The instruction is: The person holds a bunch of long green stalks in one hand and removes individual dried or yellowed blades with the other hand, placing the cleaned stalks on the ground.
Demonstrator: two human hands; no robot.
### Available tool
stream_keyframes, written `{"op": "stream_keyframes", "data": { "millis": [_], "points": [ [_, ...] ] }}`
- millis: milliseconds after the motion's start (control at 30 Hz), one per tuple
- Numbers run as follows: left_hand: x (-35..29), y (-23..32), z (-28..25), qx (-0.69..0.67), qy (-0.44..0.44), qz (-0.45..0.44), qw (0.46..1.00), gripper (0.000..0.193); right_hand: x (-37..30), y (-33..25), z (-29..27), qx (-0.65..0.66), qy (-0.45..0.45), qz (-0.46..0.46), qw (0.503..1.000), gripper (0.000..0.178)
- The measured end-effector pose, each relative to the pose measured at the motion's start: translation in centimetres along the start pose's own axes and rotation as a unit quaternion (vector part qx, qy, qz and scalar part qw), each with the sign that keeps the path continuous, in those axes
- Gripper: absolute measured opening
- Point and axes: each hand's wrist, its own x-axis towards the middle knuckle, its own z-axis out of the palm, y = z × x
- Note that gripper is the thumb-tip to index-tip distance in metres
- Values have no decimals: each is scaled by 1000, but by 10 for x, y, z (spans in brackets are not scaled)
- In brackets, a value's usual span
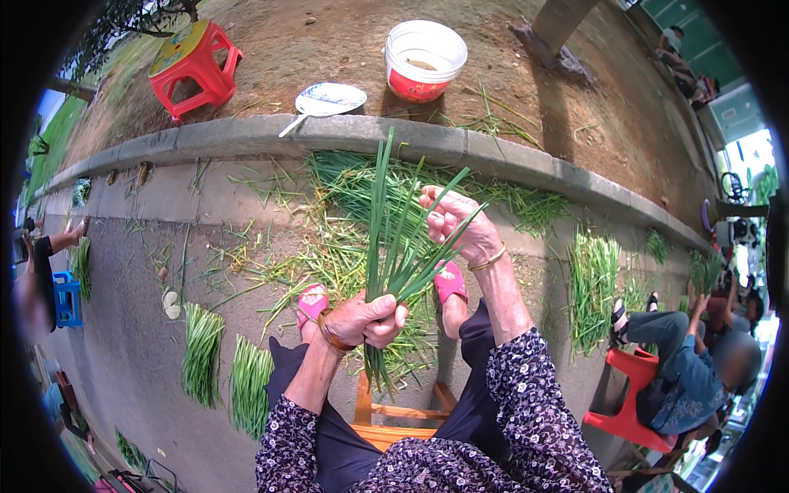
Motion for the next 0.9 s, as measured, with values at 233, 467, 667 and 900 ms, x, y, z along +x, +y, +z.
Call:
{"op": "stream_keyframes", "data": {
  "millis": [233, 467, 667, 900],
  "points": [
    [0, -1, -2, -1, -8, -1, 1000, 35, 2, 5, -1, 34, -18, 121, 992, 47],
    [0, -1, -3, -5, -15, 2, 1000, 36, -1, 0, 9, 81, -73, 74, 991, 37],
    [0, -1, -2, -7, -15, 6, 1000, 37, -2, 0, 3, 80, -118, 43, 989, 34],
    [0, -3, -4, -26, -19, 10, 999, 34, -7, -2, 12, 26, -71, 22, 997, 27]
  ]
}}
